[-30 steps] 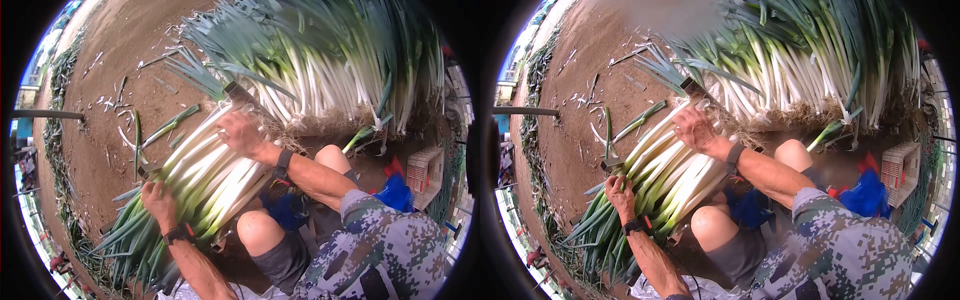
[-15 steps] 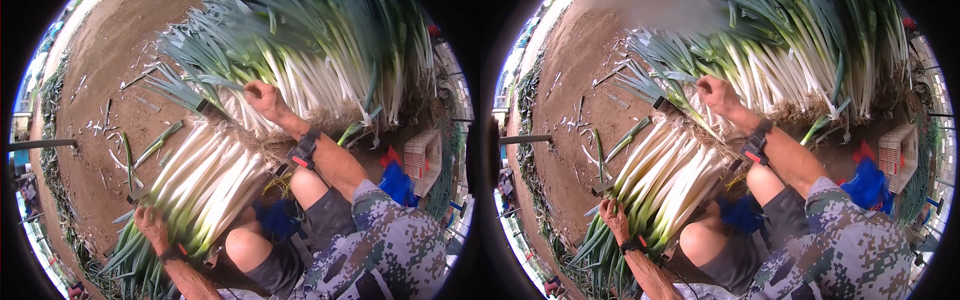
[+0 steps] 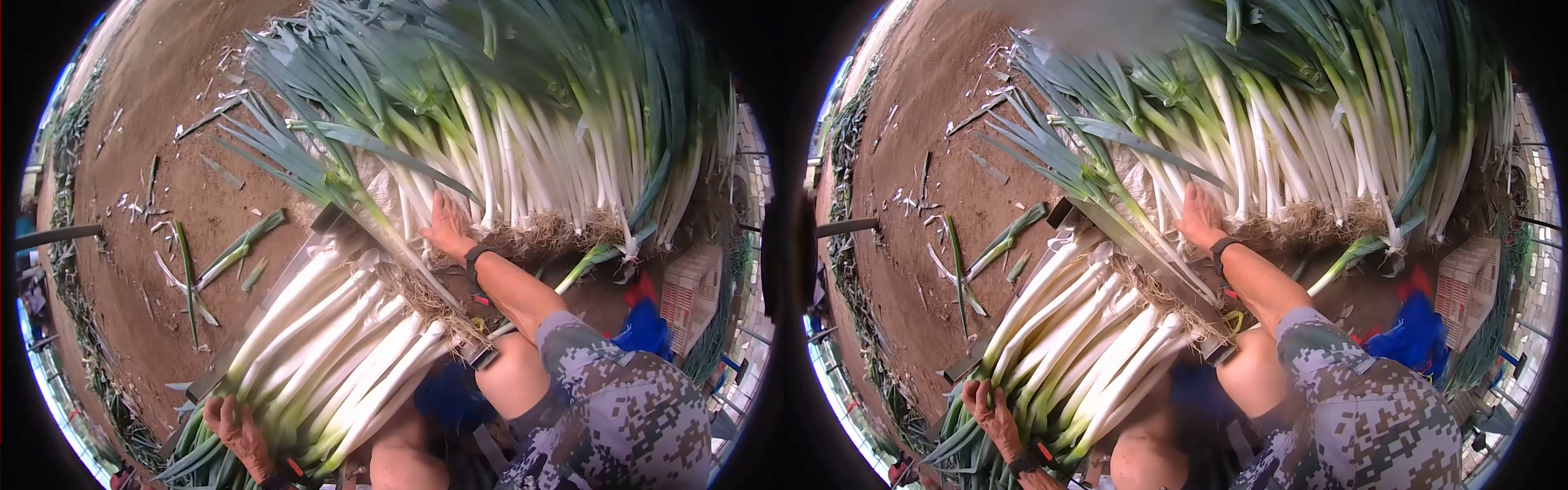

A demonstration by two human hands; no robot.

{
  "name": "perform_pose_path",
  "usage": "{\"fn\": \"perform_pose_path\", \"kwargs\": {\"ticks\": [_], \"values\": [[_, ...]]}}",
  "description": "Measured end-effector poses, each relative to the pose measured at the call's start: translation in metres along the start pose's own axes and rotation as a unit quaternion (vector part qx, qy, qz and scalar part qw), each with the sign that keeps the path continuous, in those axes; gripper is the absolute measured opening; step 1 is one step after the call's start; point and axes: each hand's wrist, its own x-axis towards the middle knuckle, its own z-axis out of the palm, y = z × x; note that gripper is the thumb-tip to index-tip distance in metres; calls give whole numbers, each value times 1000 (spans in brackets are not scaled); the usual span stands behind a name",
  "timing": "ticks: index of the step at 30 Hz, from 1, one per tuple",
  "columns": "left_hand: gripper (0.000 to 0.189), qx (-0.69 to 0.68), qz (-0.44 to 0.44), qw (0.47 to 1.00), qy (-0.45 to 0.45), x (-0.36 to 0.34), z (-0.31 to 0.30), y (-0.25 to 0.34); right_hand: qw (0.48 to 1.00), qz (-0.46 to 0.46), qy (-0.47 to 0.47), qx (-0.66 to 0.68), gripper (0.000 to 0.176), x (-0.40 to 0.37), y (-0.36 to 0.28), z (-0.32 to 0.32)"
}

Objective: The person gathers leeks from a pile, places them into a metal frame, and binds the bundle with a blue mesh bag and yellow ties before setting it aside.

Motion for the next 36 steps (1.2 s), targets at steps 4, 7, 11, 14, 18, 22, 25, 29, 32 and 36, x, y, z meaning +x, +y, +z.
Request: {"fn": "perform_pose_path", "kwargs": {"ticks": [4, 7, 11, 14, 18, 22, 25, 29, 32, 36], "values": [[30, 18, 20, 1000, 0, -1, -1, -3, 1000, -5, 23, 5, 76, 14, 4, 11], [29, 25, 31, 999, 2, 1, -2, -4, 990, 83, -115, 26, 75, 33, 10, 3], [26, -6, 41, 999, 12, 0, 1, -12, 986, 82, -128, 63, 65, 36, -1, -28], [25, 6, 47, 999, 13, 2, 3, -5, 946, 57, -219, 233, 55, 42, 8, -71], [24, 27, 65, 997, 20, 5, 3, -3, 844, 63, -341, 410, 50, 29, 1, -136], [25, 31, 101, 994, 40, 9, 6, -15, 787, 92, -338, 508, 50, -16, -4, -175], [27, 21, 99, 994, 48, 9, 9, -19, 701, 122, -390, 584, 61, -51, 17, -199], [27, 40, 102, 992, 64, 11, 10, -19, 633, 201, -355, 657, 65, -123, 57, -236], [26, 42, 124, 987, 92, 15, 14, -24, 500, 243, -358, 750, 66, -199, 65, -281], [31, 54, 90, 993, 52, 16, 8, -18, 486, 268, -323, 766, 68, -298, 61, -329]]}}
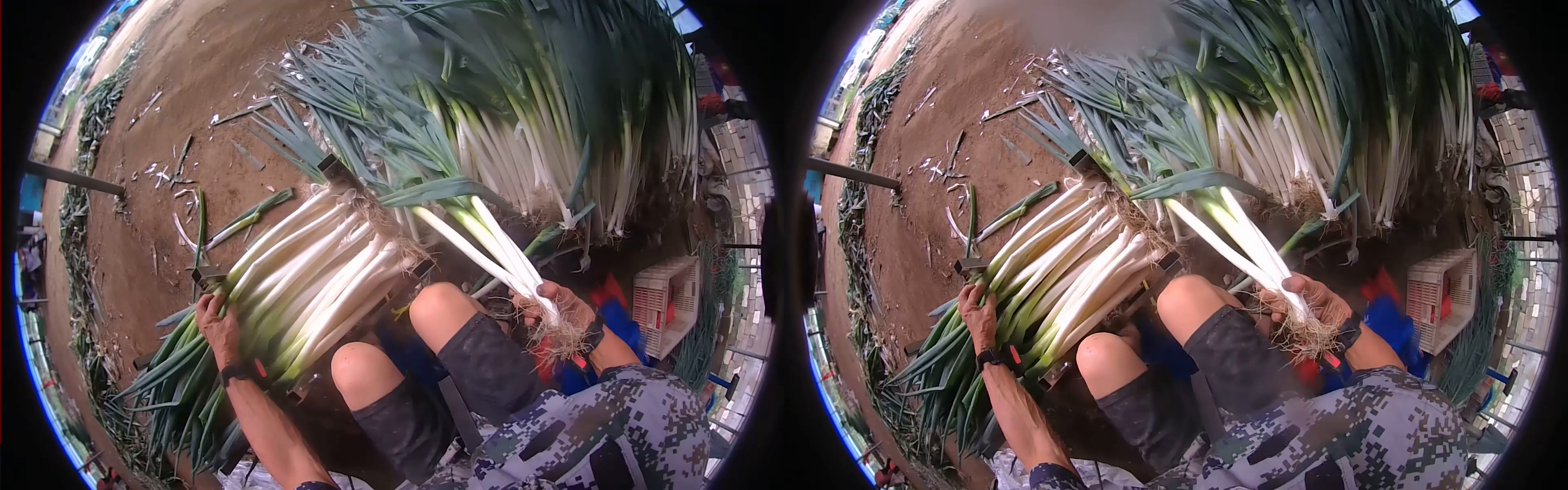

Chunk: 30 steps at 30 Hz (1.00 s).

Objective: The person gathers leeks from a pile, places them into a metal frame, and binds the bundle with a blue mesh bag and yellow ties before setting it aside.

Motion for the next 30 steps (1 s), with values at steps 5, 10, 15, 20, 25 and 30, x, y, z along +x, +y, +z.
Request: {"fn": "perform_pose_path", "kwargs": {"ticks": [5, 10, 15, 20, 25, 30], "values": [[47, -292, -122, 946, 74, -14, -11, 58, 999, 9, -2, 40, 70, -51, 38, -18], [33, -481, -124, 866, 62, -105, -40, 231, 997, -12, -65, 26, 66, -66, 47, -2], [52, -611, -166, 668, -392, -194, -10, 368, 967, 51, -214, 126, 67, -109, 45, -7], [77, -792, -225, 330, -462, -243, 81, 435, 994, 23, -94, 51, 72, -169, 87, 1], [49, -793, -281, 268, -470, -285, 103, 453, 940, -17, -18, -341, 92, -184, 92, -7], [28, -789, -226, 317, -476, -300, 101, 454, 814, -8, -65, -578, 67, -178, 30, -52]]}}
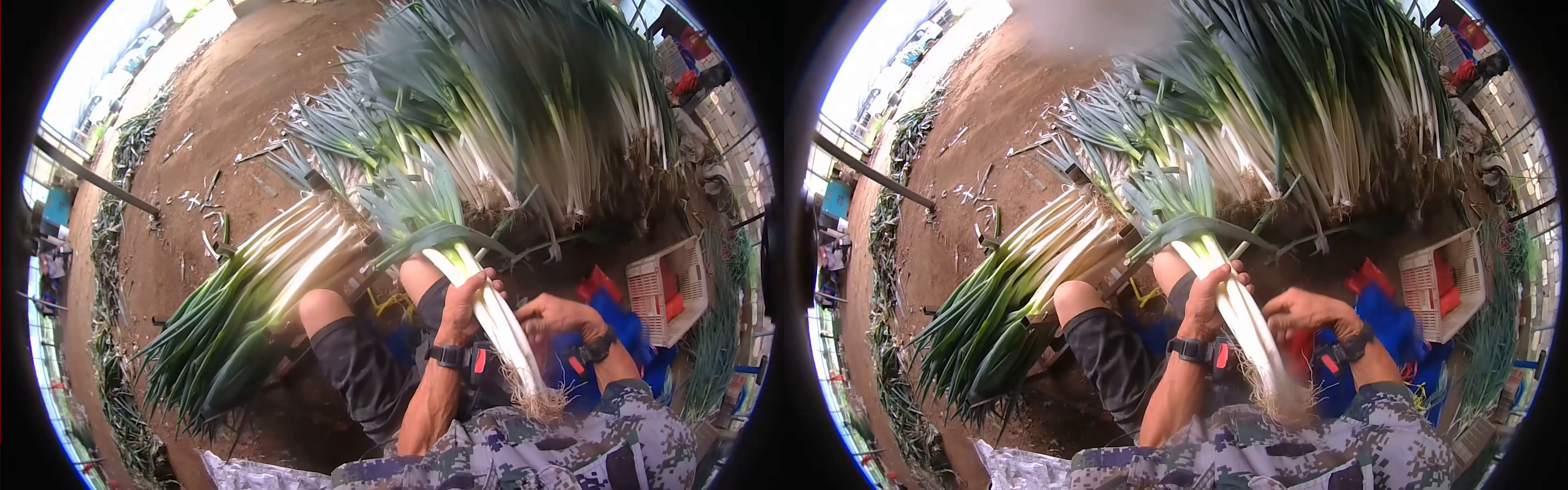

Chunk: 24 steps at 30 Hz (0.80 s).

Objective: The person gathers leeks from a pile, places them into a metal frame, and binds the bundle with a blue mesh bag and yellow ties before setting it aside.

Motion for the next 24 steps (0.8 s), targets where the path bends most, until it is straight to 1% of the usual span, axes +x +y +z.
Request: {"fn": "perform_pose_path", "kwargs": {"ticks": [1, 2, 3, 4, 5, 7, 9, 10, 13, 14, 15, 16, 17, 18, 19, 20, 21, 22, 23, 24], "values": [[28, 29, 9, 999, 20, -4, 6, -1, 990, 20, 128, 54, 63, 4, -3, -13], [28, 58, 23, 997, 37, -4, 11, -1, 955, -74, 287, 15, 62, 23, 1, -23], [27, 86, 35, 994, 56, -6, 19, -3, 912, -166, 371, -53, 69, 33, -19, -28], [28, 104, 45, 991, 69, -8, 31, -4, 882, -205, 403, -132, 76, 42, -36, -34], [30, 132, 39, 988, 75, -13, 44, -3, 842, -263, 419, -216, 75, 56, -49, -38], [32, 158, 78, 983, 47, -10, 48, -10, 782, -332, 419, -321, 71, 87, -65, -42], [33, 176, 98, 978, 48, -12, 50, -12, 758, -357, 398, -374, 64, 109, -73, -47], [34, 188, 106, 975, 47, -13, 51, -12, 777, -323, 385, -379, 45, 112, -75, -54], [34, 215, 115, 968, 65, -19, 50, -7, 765, -375, 370, -371, 33, 112, -65, -75], [34, 224, 115, 965, 71, -20, 50, -5, 808, -324, 416, -263, 28, 102, -59, -84], [34, 228, 113, 964, 75, -19, 50, -5, 837, -268, 452, -152, 25, 90, -52, -97], [34, 233, 115, 962, 83, -17, 49, -4, 793, -322, 517, 18, 26, 82, -37, -108], [34, 237, 119, 959, 95, -18, 45, -3, 760, -292, 544, 203, 29, 65, -28, -126], [36, 210, 136, 964, 94, -16, 39, -7, 725, -284, 570, 262, 28, 49, -7, -151], [37, 198, 113, 968, 100, -24, 49, -2, 689, -278, 572, 349, 21, 39, 41, -194], [37, 211, 134, 963, 98, -22, 45, -4, 645, -296, 582, 396, 17, 27, 89, -227], [37, 222, 154, 958, 96, -18, 40, -7, 588, -253, 617, 457, 19, 14, 138, -261], [37, 232, 163, 955, 90, -19, 40, -5, 546, -244, 652, 466, 20, 0, 162, -267], [37, 241, 168, 952, 81, -22, 43, -5, 492, -233, 683, 486, 20, -5, 185, -272], [38, 234, 172, 953, 85, -25, 46, -5, 470, -224, 662, 539, 21, -14, 218, -288]]}}
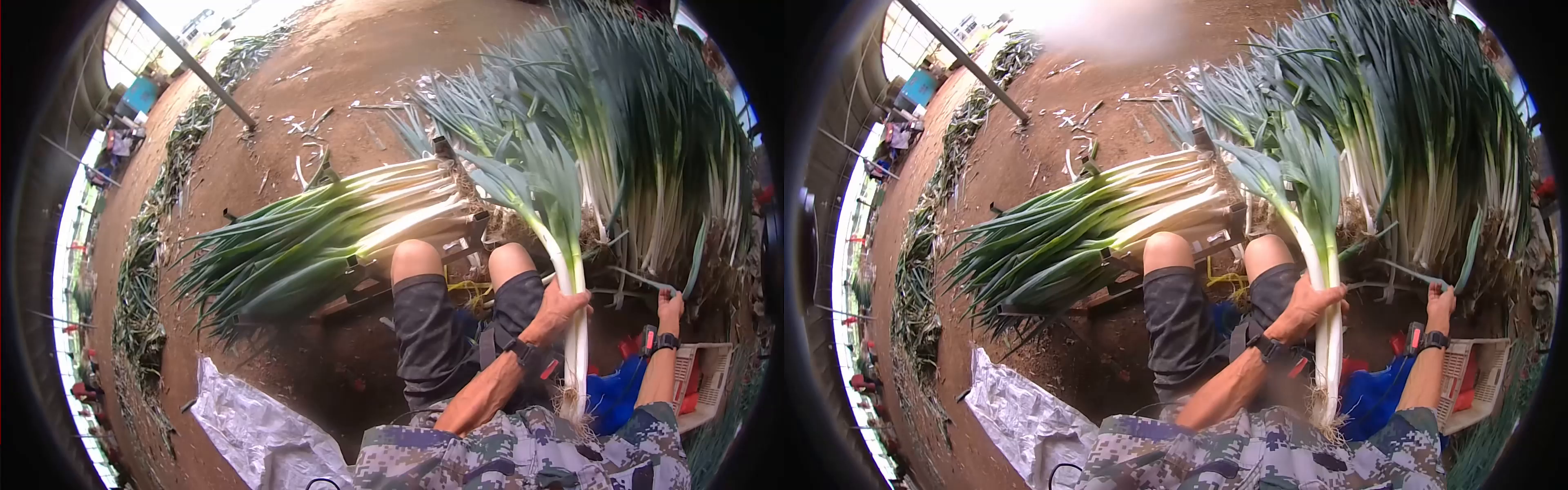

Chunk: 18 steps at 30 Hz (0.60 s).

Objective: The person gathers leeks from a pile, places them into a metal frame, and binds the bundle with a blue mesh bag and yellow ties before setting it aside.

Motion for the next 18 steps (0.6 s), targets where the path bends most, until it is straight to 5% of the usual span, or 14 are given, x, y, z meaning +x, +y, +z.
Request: {"fn": "perform_pose_path", "kwargs": {"ticks": [5, 6, 8, 10, 11, 12, 15, 18], "values": [[39, -4, 27, 999, -22, -10, 1, 16, 994, 38, 32, 95, 30, 41, 24, 66], [40, 1, 26, 999, -27, -12, 2, 19, 991, 14, -124, 51, 30, -15, 27, 110], [41, -2, 44, 999, -30, -11, 2, 21, 898, -76, -432, -16, 32, -183, 29, 214], [44, 9, 70, 997, -32, -12, -1, 24, 639, -222, -697, -238, 72, -458, -2, 238], [42, 12, 92, 995, -22, -13, 0, 28, 515, -403, -699, -288, 91, -497, -7, 237], [41, 12, 97, 995, -22, -13, -1, 35, 495, -487, -668, -267, 96, -519, -9, 239], [39, 30, 133, 991, 0, -17, -7, 52, 555, -334, -672, -358, 92, -510, -9, 227], [37, 69, 217, 972, 53, -15, -14, 67, 458, -305, -653, -520, 103, -482, -3, 188]]}}
